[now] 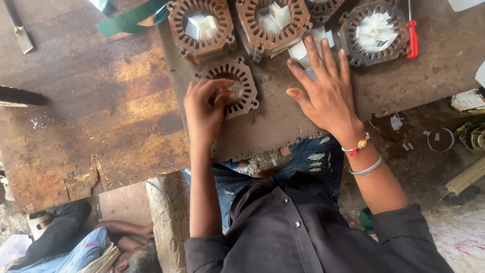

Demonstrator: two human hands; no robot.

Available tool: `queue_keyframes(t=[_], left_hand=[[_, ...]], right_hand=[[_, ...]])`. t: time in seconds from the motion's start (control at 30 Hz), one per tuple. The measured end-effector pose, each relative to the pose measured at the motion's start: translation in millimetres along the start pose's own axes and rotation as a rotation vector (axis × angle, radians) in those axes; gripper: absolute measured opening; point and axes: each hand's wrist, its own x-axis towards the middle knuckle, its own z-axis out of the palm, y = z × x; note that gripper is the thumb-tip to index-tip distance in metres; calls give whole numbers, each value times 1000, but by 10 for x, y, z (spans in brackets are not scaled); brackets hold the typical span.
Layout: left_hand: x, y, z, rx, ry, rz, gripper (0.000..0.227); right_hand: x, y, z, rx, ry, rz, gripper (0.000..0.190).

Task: The person folds small white paper strips and inserts them into the slots of a circular metal stator core. They repeat this process for multiple slots, then use a red-handled screwdriver to press the paper strips down into the slots.

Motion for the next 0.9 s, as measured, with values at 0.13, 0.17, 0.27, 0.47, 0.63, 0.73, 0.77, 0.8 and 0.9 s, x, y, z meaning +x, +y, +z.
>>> queue_keyframes(t=[0.13, 0.17, 0.27, 0.47, 0.63, 0.73, 0.77, 0.8, 0.9], left_hand=[[-166, 15, 168, -20, 144, 130, 17], [-224, 96, 251, -49, 178, 175, 18], [-388, 369, 466, -45, 218, 214, 20], [-509, 584, 589, 46, 88, 332, 32], [-509, 593, 640, 237, -78, 290, 30], [-531, 601, 645, 221, -78, 264, 26], [-530, 617, 647, 200, -65, 254, 25], [-529, 633, 645, 180, -52, 243, 25], [-537, 666, 603, 195, -14, 222, 28]], right_hand=[[-5, -24, 6, 24, 52, 12, 58], [7, -22, 5, 48, 80, 4, 58], [-63, -19, -9, 145, 178, -20, 58], [-388, -208, -113, 173, 10, -43, 59], [-257, -188, -113, 182, -4, -109, 66], [-121, -118, -111, 162, -11, -128, 67], [-87, -103, -134, 146, -12, -134, 67], [-79, -98, -169, 139, -2, -133, 66], [-57, -130, -230, 144, 54, -138, 61]])
